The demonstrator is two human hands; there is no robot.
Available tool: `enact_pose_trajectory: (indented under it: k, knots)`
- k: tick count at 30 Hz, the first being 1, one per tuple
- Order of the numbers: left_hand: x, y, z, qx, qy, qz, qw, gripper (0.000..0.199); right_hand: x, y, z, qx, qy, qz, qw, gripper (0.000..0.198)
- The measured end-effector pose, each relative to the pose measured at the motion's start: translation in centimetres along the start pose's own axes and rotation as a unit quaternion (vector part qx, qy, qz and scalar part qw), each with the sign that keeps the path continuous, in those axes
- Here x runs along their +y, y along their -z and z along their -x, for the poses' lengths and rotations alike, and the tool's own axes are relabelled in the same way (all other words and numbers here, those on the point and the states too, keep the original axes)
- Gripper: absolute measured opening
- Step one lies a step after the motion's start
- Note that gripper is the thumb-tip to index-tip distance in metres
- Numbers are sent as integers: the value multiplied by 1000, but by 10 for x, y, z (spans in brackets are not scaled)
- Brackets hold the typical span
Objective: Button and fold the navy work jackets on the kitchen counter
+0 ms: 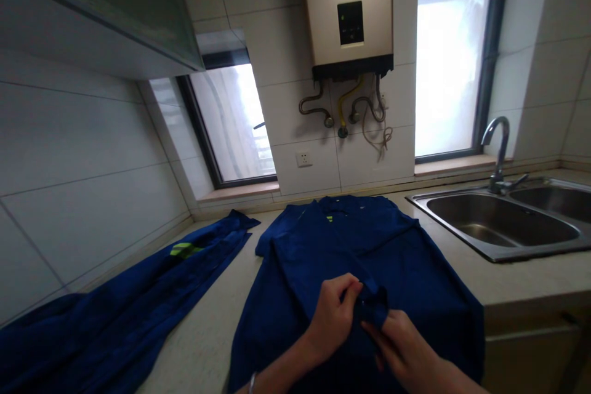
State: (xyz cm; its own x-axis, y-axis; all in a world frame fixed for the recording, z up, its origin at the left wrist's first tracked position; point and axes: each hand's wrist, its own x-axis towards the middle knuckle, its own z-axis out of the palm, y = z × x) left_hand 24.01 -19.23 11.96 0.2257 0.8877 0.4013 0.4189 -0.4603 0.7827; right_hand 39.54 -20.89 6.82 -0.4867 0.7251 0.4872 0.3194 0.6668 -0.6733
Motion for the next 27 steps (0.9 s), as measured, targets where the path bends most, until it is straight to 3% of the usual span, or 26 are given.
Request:
enact_pose_trajectory:
  k: [7, 12, 14, 16, 18, 20, 22, 24, 25, 27]
  knots:
    - [-6, -2, 5, 38, 66, 49, 996, 38, 7, -8, -1, 42, 79, 81, 993, 40]
    - [-24, -7, -2, 85, 164, 148, 972, 44, 4, -5, -2, -55, 151, 67, 985, 37]
    - [-23, -4, -4, 83, 168, 154, 970, 44, 4, -6, -5, -43, 102, 18, 994, 39]
    - [-16, 1, -3, 47, 126, 134, 982, 41, 4, -8, -8, 0, -28, -75, 997, 44]
    - [-8, 7, 1, -14, 61, 104, 993, 33, 5, -7, -12, 37, -152, -193, 969, 43]
    - [-4, 14, 8, -70, -12, 42, 997, 31, 4, -1, -14, 55, -212, -269, 938, 44]
    - [-9, 27, 12, -130, -63, -49, 988, 37, 4, 10, -14, 13, -199, -279, 940, 45]
    - [-23, 56, 11, -184, -81, -167, 965, 33, 5, 23, -11, -75, -155, -249, 953, 44]
    - [-31, 79, 7, -207, -79, -239, 946, 34, 8, 31, -8, -109, -139, -232, 956, 43]
    - [-49, 141, -4, -170, -44, -421, 890, 45, 21, 46, -1, -122, -138, -204, 961, 41]
